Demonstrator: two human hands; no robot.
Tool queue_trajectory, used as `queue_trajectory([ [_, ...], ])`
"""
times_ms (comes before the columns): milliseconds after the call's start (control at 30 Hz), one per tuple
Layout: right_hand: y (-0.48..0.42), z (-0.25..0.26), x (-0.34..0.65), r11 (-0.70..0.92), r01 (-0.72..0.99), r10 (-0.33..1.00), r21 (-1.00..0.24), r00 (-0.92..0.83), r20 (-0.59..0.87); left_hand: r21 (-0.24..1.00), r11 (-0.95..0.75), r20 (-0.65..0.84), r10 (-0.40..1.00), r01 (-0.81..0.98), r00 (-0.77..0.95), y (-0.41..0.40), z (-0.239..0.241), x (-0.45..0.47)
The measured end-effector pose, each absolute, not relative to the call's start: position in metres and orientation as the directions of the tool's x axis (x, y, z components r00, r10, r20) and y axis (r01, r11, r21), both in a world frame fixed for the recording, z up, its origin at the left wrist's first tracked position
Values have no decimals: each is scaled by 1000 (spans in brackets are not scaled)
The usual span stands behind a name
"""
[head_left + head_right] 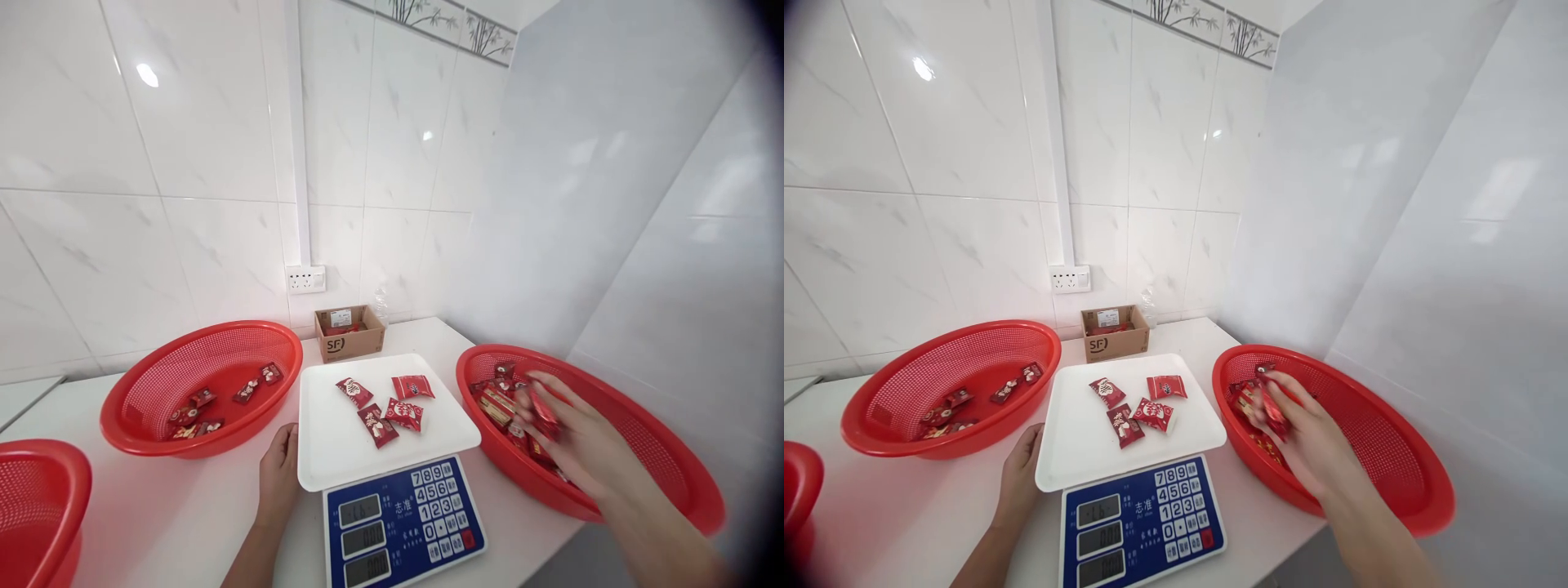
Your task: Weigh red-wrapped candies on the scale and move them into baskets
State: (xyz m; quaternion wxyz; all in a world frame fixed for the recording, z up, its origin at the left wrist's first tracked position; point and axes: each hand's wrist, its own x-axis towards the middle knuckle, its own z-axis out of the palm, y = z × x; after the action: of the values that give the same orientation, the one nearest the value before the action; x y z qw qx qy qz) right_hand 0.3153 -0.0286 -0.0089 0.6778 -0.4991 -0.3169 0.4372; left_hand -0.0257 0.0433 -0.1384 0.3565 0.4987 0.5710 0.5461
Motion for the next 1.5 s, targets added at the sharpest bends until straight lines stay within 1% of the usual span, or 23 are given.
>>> queue_trajectory([
  [67,-60,-27,325,136,-316,856,-939,515,-49,976,-84,134,959,199,-250,43,-137,-26],
  [133,-85,-48,322,114,-335,849,-935,521,-83,974,-81,135,957,213,-255,42,-135,-25],
  [167,-94,-59,316,49,-330,873,-943,473,-120,973,-84,140,956,217,-257,41,-134,-25],
  [233,-102,-81,301,-87,-293,937,-952,301,-178,969,-96,155,955,228,-254,40,-132,-24],
  [300,-99,-103,287,-129,-233,959,-964,217,-180,963,-112,174,952,244,-252,39,-132,-24],
  [333,-94,-115,283,-128,-226,961,-966,210,-177,960,-117,184,949,253,-257,39,-132,-24],
  [400,-83,-135,278,-56,-326,956,-944,256,-145,955,-127,201,942,269,-270,39,-133,-26],
  [500,-69,-156,279,-11,-382,949,-924,288,-130,947,-149,231,931,284,-283,39,-134,-28],
  [667,-65,-161,282,-6,-433,956,-901,261,-132,944,-176,263,913,279,-311,39,-132,-30],
  [833,-68,-160,287,10,-513,967,-858,224,-123,951,-179,279,847,251,-453,40,-128,-35],
  [967,-67,-164,295,22,-587,973,-809,199,-118,941,-245,337,764,236,-551,31,-106,-39],
  [1067,-65,-166,301,-12,-674,980,-739,139,-143,913,-340,407,726,225,-554,18,-79,-33],
  [1133,-64,-168,304,-55,-730,983,-682,80,-164,888,-375,458,760,264,-461,11,-60,-22],
  [1200,-64,-169,307,-97,-750,984,-654,26,-176,851,-370,477,842,372,-253,8,-45,-6],
  [1267,-65,-169,308,-135,-747,983,-651,-15,-185,771,-388,427,903,505,41,9,-36,13],
  [1333,-66,-170,310,-172,-744,978,-646,-54,-199,659,-453,332,892,601,309,13,-34,31],
  [1367,-66,-171,311,-191,-744,976,-641,-72,-206,605,-485,283,872,631,399,16,-35,38],
  [1433,-66,-171,313,-229,-745,969,-627,-111,-221,512,-526,204,843,679,498,22,-39,49],
  [1500,-65,-171,314,-262,-742,961,-617,-140,-240,441,-528,133,838,725,529,27,-42,53],
])
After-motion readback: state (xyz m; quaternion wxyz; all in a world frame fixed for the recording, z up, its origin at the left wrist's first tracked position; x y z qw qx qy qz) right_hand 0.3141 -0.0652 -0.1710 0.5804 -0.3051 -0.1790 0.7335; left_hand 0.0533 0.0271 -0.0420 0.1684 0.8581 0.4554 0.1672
